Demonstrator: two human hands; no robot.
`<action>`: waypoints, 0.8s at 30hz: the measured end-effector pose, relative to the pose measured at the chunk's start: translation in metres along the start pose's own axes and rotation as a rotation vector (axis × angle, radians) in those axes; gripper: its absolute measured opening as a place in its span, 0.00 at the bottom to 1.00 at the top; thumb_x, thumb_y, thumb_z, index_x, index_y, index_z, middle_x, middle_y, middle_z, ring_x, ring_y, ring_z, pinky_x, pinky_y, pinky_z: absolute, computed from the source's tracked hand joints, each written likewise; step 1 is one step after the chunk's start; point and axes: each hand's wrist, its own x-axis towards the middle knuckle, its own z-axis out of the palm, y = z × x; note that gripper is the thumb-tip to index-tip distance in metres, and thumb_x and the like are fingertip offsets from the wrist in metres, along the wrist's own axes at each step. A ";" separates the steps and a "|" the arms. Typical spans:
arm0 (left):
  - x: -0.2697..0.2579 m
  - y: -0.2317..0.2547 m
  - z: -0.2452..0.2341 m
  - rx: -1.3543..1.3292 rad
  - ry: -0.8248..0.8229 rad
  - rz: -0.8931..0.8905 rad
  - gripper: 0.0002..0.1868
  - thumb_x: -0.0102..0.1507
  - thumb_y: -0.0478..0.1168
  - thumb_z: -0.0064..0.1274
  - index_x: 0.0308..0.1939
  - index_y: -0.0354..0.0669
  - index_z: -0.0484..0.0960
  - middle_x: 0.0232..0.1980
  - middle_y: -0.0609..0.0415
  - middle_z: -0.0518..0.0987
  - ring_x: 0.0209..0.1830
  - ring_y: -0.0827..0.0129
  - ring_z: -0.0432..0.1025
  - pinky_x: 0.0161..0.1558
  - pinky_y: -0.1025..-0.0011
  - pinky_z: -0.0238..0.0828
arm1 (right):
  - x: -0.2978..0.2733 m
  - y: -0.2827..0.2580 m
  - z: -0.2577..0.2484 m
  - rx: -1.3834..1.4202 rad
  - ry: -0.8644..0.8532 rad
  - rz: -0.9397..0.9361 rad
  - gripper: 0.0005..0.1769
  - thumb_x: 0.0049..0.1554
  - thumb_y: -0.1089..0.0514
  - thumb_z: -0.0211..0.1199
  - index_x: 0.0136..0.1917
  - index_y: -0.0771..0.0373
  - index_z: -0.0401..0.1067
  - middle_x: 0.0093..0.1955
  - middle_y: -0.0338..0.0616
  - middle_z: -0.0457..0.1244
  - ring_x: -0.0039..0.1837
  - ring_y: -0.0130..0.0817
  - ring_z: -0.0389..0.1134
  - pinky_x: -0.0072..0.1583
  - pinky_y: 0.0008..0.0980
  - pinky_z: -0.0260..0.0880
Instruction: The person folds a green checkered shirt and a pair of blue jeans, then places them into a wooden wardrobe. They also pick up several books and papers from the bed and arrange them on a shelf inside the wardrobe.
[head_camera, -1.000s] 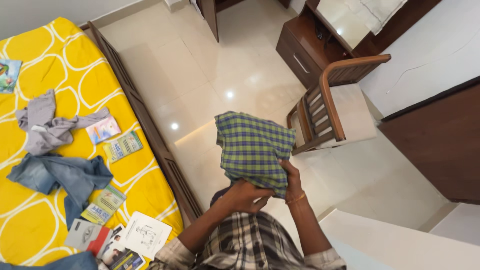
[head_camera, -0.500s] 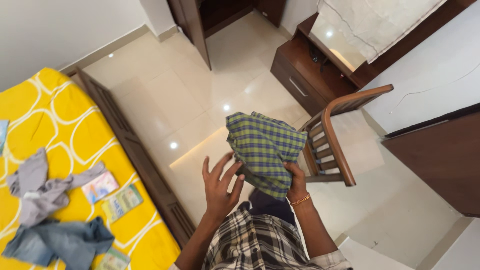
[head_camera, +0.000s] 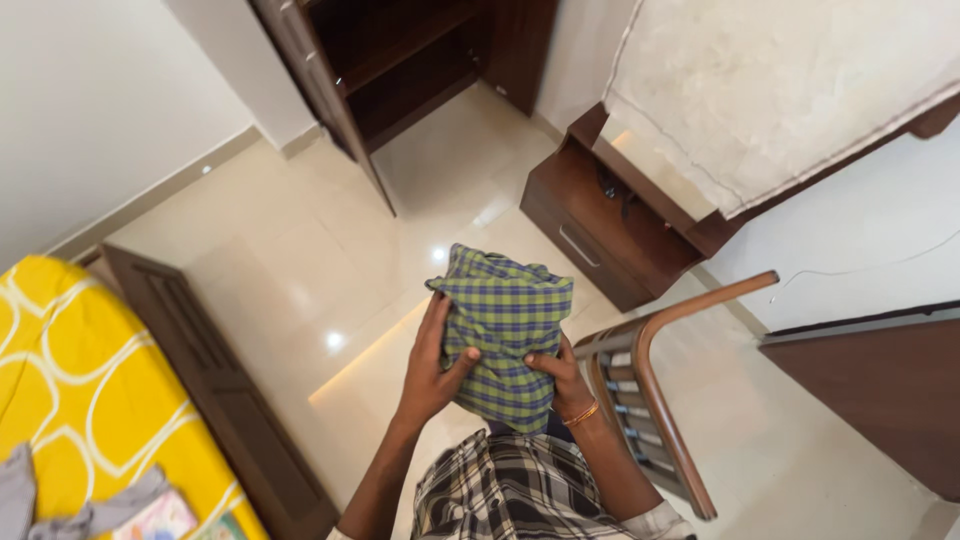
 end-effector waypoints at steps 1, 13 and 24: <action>0.019 -0.006 0.000 -0.066 -0.004 -0.025 0.48 0.65 0.60 0.54 0.78 0.33 0.55 0.82 0.32 0.54 0.82 0.43 0.52 0.77 0.52 0.51 | 0.016 -0.012 -0.002 0.001 -0.049 -0.002 0.34 0.47 0.66 0.63 0.68 0.69 0.66 0.60 0.51 0.68 0.61 0.44 0.71 0.64 0.45 0.73; 0.190 -0.051 -0.002 -0.748 0.010 -0.486 0.53 0.53 0.52 0.66 0.76 0.51 0.52 0.75 0.43 0.60 0.74 0.51 0.59 0.67 0.54 0.65 | 0.186 -0.089 0.012 0.017 -0.116 0.082 0.41 0.46 0.63 0.62 0.73 0.70 0.61 0.64 0.55 0.66 0.64 0.46 0.69 0.66 0.43 0.70; 0.383 -0.107 -0.059 -0.717 0.060 -0.512 0.46 0.52 0.42 0.66 0.72 0.47 0.62 0.64 0.39 0.72 0.60 0.49 0.73 0.57 0.55 0.78 | 0.397 -0.137 0.040 -0.028 -0.113 0.191 0.40 0.55 0.51 0.68 0.73 0.74 0.60 0.65 0.57 0.65 0.64 0.43 0.69 0.65 0.41 0.71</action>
